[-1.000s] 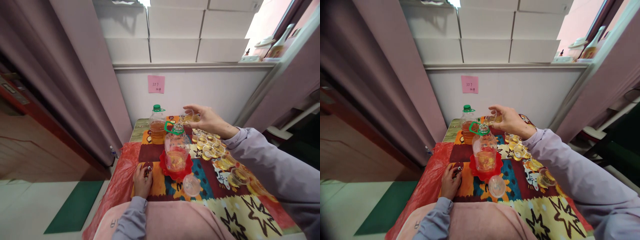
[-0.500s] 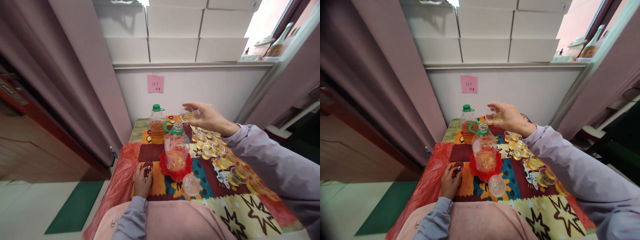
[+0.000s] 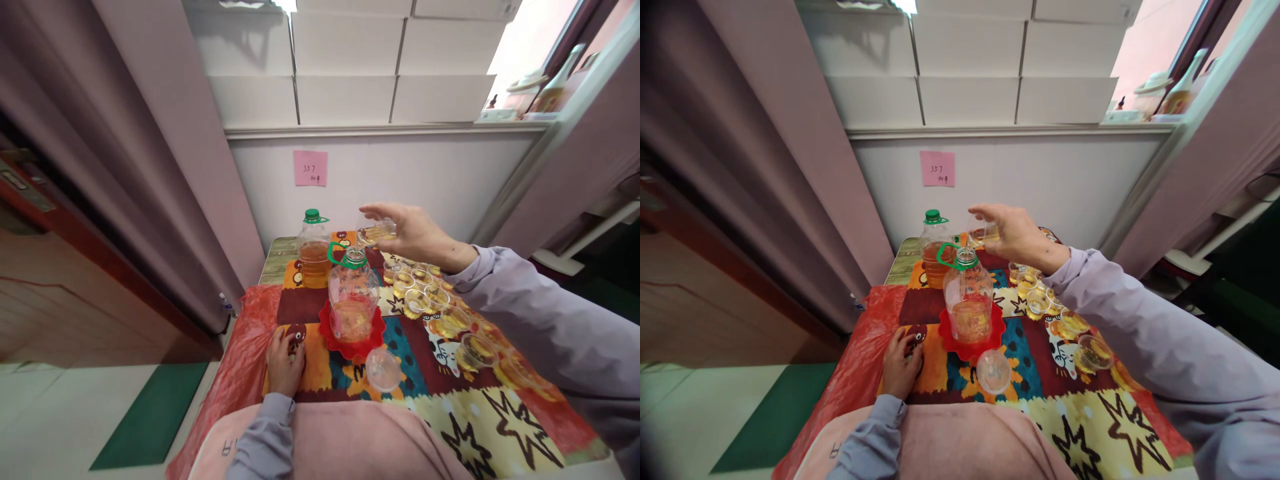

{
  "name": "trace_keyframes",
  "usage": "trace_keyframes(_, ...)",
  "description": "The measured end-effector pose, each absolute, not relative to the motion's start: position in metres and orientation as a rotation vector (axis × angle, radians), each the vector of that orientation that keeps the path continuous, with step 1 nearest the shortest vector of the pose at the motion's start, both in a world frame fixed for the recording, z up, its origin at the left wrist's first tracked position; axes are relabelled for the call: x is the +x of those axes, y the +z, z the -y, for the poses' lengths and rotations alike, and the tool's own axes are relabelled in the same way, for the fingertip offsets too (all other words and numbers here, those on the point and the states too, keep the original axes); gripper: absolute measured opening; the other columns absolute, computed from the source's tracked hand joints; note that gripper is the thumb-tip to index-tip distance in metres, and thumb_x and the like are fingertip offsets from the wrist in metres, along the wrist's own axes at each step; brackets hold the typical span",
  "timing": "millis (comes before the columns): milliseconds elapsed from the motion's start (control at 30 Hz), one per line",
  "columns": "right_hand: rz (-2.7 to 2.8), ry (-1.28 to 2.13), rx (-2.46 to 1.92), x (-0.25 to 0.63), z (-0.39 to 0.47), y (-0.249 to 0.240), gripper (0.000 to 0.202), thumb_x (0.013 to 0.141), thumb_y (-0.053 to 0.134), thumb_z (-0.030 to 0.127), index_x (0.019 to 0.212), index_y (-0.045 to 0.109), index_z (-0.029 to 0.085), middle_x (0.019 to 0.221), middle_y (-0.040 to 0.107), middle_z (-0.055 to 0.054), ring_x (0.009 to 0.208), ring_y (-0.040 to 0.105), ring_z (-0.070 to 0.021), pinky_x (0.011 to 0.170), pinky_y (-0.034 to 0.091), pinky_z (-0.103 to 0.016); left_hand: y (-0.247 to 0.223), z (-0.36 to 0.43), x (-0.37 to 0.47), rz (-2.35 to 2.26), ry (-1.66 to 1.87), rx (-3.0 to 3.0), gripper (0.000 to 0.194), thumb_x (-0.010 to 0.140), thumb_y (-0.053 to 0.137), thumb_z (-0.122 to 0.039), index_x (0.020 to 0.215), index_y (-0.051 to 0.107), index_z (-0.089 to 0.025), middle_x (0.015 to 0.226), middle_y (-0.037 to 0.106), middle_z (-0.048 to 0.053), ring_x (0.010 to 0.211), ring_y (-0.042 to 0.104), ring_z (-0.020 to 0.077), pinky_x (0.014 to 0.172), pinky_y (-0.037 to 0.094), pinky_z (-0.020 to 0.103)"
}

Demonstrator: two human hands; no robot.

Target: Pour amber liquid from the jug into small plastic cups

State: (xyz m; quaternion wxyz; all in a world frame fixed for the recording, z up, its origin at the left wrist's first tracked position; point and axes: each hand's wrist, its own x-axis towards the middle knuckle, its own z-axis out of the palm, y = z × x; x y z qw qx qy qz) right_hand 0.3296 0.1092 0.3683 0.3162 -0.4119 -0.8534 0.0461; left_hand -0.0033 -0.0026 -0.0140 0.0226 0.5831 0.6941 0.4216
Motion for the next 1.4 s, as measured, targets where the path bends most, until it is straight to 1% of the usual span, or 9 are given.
trace_keyframes(133,2.264,0.066,-1.055,0.329,-0.110,0.368,0.073,0.071,0.067,0.001,0.142,0.071,0.021,0.134,0.080,-0.007,0.122,0.077,-0.0267,0.112,0.060,-0.044,-0.014,0.002,-0.003,-2.148,1.295,1.811,0.035,0.093,0.062,-0.046,0.112,0.077,-0.021,0.149,0.063,0.020,0.138,0.063,0.0389,0.116,0.051,0.059)
trace_keyframes(367,2.340,-0.045,-0.968,0.329,-0.115,0.366,0.074,0.072,0.067,0.001,0.142,0.069,0.021,0.138,0.078,-0.009,0.126,0.075,-0.0290,0.113,0.057,-0.047,-0.013,0.003,-0.003,-2.148,1.287,1.795,0.035,0.093,0.062,-0.047,0.112,0.077,-0.022,0.149,0.063,0.020,0.138,0.063,0.0388,0.115,0.052,0.059)
trace_keyframes(667,2.427,-0.158,-0.953,0.328,-0.121,0.361,0.075,0.076,0.066,0.007,0.149,0.063,0.025,0.147,0.073,-0.010,0.133,0.069,-0.0338,0.120,0.042,-0.065,-0.008,0.005,-0.002,-2.148,1.274,1.792,0.038,0.094,0.061,-0.048,0.112,0.078,-0.020,0.148,0.063,0.022,0.137,0.064,0.0398,0.115,0.052,0.060)
trace_keyframes(800,2.439,-0.212,-0.964,0.326,-0.121,0.359,0.077,0.077,0.064,0.006,0.151,0.061,0.028,0.144,0.074,-0.009,0.131,0.069,-0.0319,0.124,0.033,-0.070,-0.007,0.005,-0.001,-2.156,1.270,1.784,0.036,0.093,0.062,-0.047,0.112,0.078,-0.021,0.148,0.064,0.021,0.136,0.065,0.0395,0.115,0.051,0.062)
trace_keyframes(933,2.482,-0.265,-0.899,0.323,-0.120,0.360,0.078,0.078,0.061,0.004,0.152,0.060,0.028,0.140,0.075,-0.009,0.129,0.068,-0.0299,0.127,0.030,-0.069,-0.006,0.005,0.000,-2.155,1.269,1.776,0.036,0.093,0.061,-0.047,0.112,0.077,-0.021,0.148,0.064,0.021,0.135,0.065,0.0393,0.115,0.051,0.061)
trace_keyframes(1133,2.543,-0.412,-0.808,0.317,-0.118,0.359,0.077,0.078,0.057,-0.003,0.149,0.064,0.027,0.144,0.074,-0.009,0.139,0.064,-0.0290,0.131,0.022,-0.070,-0.005,0.005,0.000,-2.153,1.271,1.771,0.037,0.092,0.060,-0.047,0.112,0.077,-0.020,0.148,0.064,0.022,0.136,0.064,0.0401,0.115,0.051,0.061)
trace_keyframes(1267,2.552,-0.446,-0.760,0.311,-0.115,0.362,0.075,0.082,0.053,-0.005,0.147,0.066,0.029,0.143,0.076,-0.005,0.142,0.063,-0.0272,0.133,0.017,-0.071,-0.003,0.005,0.001,-2.158,1.281,1.760,0.035,0.091,0.062,-0.047,0.111,0.077,-0.021,0.148,0.065,0.021,0.136,0.064,0.0391,0.115,0.051,0.060)
trace_keyframes(1333,2.492,-0.389,-0.791,0.312,-0.109,0.365,0.071,0.083,0.055,-0.003,0.145,0.067,0.029,0.143,0.075,-0.005,0.141,0.064,-0.0282,0.133,0.020,-0.070,-0.002,0.005,0.002,-2.156,1.285,1.756,0.035,0.091,0.061,-0.047,0.110,0.077,-0.021,0.147,0.065,0.021,0.137,0.064,0.0393,0.115,0.050,0.061)
trace_keyframes(1400,2.346,-0.246,-0.862,0.317,-0.099,0.362,0.067,0.084,0.062,0.003,0.147,0.064,0.025,0.145,0.073,-0.009,0.139,0.065,-0.0312,0.131,0.032,-0.066,-0.001,0.005,0.002,-2.147,1.285,1.754,0.035,0.092,0.061,-0.047,0.110,0.076,-0.021,0.147,0.064,0.020,0.136,0.064,0.0388,0.116,0.050,0.059)
